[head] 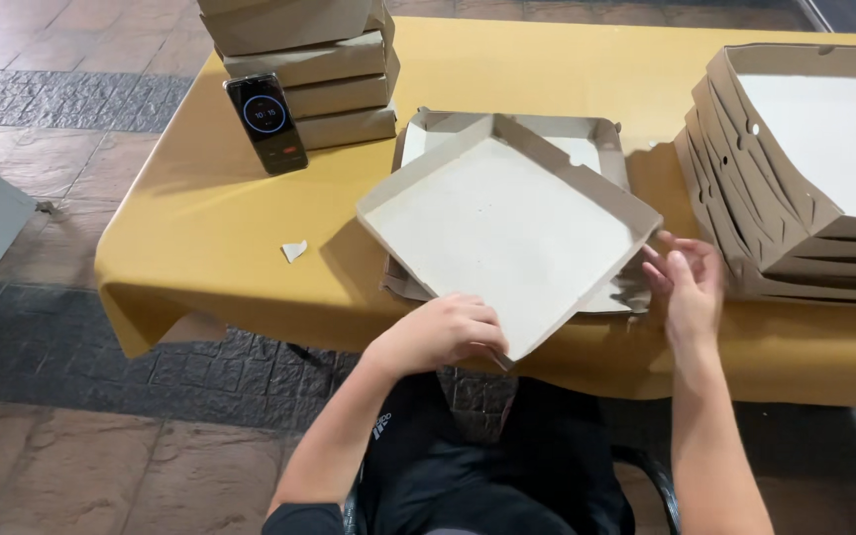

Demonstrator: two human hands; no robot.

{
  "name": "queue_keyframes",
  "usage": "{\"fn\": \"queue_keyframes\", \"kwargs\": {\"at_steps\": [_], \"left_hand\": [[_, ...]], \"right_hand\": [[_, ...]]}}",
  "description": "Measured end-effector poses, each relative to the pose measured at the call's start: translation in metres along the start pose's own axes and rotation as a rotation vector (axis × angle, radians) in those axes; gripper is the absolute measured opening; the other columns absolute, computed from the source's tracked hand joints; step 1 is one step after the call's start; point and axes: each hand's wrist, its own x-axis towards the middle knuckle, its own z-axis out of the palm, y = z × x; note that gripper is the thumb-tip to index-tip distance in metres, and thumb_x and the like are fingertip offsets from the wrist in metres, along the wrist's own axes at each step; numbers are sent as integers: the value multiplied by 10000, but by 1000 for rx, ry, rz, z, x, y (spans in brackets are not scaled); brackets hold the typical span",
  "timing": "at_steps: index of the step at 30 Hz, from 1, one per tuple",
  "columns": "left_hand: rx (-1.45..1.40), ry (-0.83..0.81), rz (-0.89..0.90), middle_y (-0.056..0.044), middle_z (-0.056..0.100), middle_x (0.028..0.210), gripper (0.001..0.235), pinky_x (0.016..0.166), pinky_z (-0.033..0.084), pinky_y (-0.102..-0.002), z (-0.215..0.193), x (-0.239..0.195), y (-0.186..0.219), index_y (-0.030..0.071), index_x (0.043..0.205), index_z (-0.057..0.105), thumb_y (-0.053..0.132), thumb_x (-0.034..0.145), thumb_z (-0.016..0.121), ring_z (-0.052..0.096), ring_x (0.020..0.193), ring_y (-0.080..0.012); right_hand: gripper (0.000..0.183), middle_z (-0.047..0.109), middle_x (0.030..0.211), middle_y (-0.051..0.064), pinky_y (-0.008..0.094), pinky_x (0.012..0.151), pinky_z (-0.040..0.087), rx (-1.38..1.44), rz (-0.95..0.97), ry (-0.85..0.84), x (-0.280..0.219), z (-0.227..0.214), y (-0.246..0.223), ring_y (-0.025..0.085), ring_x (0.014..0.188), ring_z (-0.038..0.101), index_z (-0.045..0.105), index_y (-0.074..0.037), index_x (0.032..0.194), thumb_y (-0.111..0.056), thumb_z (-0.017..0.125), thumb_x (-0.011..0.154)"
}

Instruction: The person assembles flat cardboard boxes by folding and interlocking the side flaps. They repeatedly pick up a flat box, fold the sides into shape, and place the assembled box onto a growing stack on the table.

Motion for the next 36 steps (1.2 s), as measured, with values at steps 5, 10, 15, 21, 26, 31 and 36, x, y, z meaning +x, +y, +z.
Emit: {"fn": "queue_keyframes", "kwargs": {"at_steps": [5,10,15,21,26,31,36], "left_hand": [[176,12,-60,39,640,928,144,830,554,-368,51,37,-9,243,990,627,311,907,724,652,899,-186],[174,36,-124,41,642,942,129,822,555,-330,68,77,-3,219,1019,647,259,929,731,664,892,-162],[186,82,-198,7,639,950,148,802,579,-369,92,112,-8,192,1021,641,254,906,712,666,927,-206],[271,119,-316,75,581,956,100,793,562,-298,136,146,-40,218,1045,632,252,960,673,626,922,-116],[281,128,-350,32,587,940,130,809,579,-334,155,158,-54,186,1055,629,202,936,680,635,963,-171],[282,124,-397,44,576,930,185,823,575,-343,158,155,-60,204,1096,590,250,937,673,630,973,-168],[113,155,-467,15,593,874,150,821,576,-366,141,153,-46,180,1104,605,279,994,581,643,921,-188]], "right_hand": [[172,605,1421,197,366,985,553,38,-280,-138,-2,11,19,290,1252,621,476,-5,1282,-11,477,1111],[268,626,1393,214,457,1006,538,-141,-309,-231,-1,5,24,307,1271,615,579,8,1326,-96,557,1080],[445,607,1431,190,510,1064,493,-225,-237,-327,-10,3,20,311,1294,598,576,-71,1454,-260,523,1055],[544,428,1617,154,540,1223,275,-324,-249,-407,2,-11,32,331,1495,362,407,-158,1603,-351,361,1097],[520,429,1595,195,522,1225,268,-171,-308,-361,5,-12,41,303,1490,366,372,-59,1588,-161,460,1086],[524,487,1533,197,515,1161,383,-226,-309,-367,16,-16,59,332,1410,480,396,-75,1576,-165,497,1070],[540,469,1537,199,522,1144,406,-219,-333,-371,18,-15,65,346,1396,488,380,-56,1571,-143,524,1059]]}}
